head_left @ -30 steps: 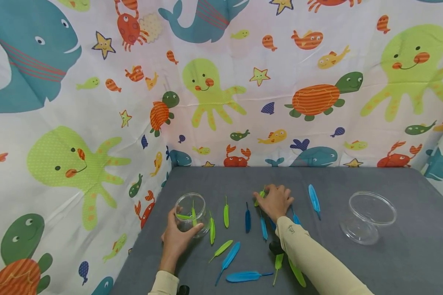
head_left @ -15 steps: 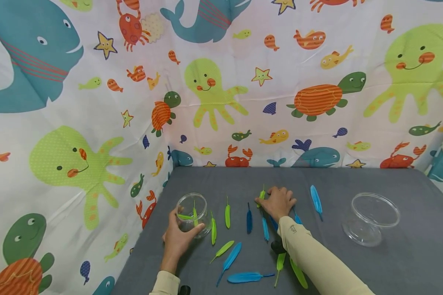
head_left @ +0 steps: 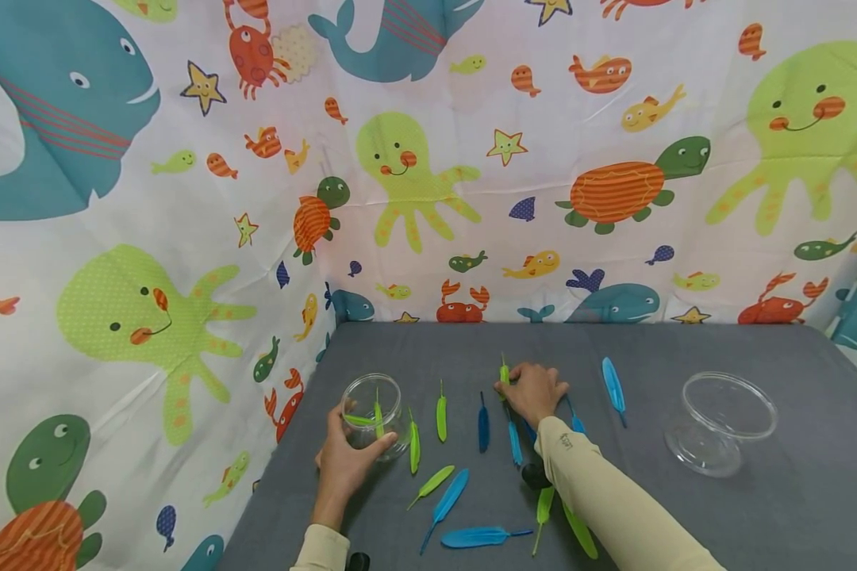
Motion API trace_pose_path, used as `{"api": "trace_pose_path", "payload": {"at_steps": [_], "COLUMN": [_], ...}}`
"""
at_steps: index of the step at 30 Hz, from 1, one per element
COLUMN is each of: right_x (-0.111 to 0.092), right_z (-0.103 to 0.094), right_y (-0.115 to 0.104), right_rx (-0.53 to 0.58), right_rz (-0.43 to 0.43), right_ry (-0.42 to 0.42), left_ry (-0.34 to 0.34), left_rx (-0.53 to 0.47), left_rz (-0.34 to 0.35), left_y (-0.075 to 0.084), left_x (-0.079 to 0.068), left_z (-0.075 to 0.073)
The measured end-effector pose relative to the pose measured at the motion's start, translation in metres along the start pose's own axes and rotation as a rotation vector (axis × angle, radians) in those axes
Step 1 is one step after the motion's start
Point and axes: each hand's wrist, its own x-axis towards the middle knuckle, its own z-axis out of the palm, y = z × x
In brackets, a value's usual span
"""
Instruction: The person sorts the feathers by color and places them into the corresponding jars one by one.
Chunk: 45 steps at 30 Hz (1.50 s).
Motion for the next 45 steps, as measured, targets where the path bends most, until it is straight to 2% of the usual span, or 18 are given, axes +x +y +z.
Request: {"api": "trace_pose_path", "payload": {"at_steps": [10,15,21,28,33,41,45], "right_x": [-0.003,0.003,0.002,0.001,0.004,0.007,0.006], "right_z": [-0.006,-0.005,-0.015,-0.020,-0.019,-0.017,-0.017], "right_y": [0.000,0.007,0.009,0.002,-0.004,-0.020,-0.029], "right_rx": [0.010,0.082,0.175,0.177,0.179,0.314,0.340], "right_rz": [-0.040,-0.058,-0.046,-0.005,-0.025,-0.089,-0.091], "right_ry": [-0.023,-0.035,-0.052,-0.072,-0.065,-0.102,-0.124], "left_ry": [-0.009,-0.016,-0.013,-0.008,-0.008,-0.014,-0.013], "left_rx": [-0.012,-0.017,-0.028,-0.027,-0.026,-0.024,-0.028], "left_rz": [-0.007,-0.004,0.006,0.003,0.005,0.012,0.021], "left_y": [0.002,0.002,0.001,0.001,0.002,0.004,0.003], "left_x": [-0.001,-0.001,-0.003,-0.002,-0.002,-0.003,-0.004], "left_z": [0.001,-0.001,0.000,0.000,-0.001,-0.002,-0.002]}}
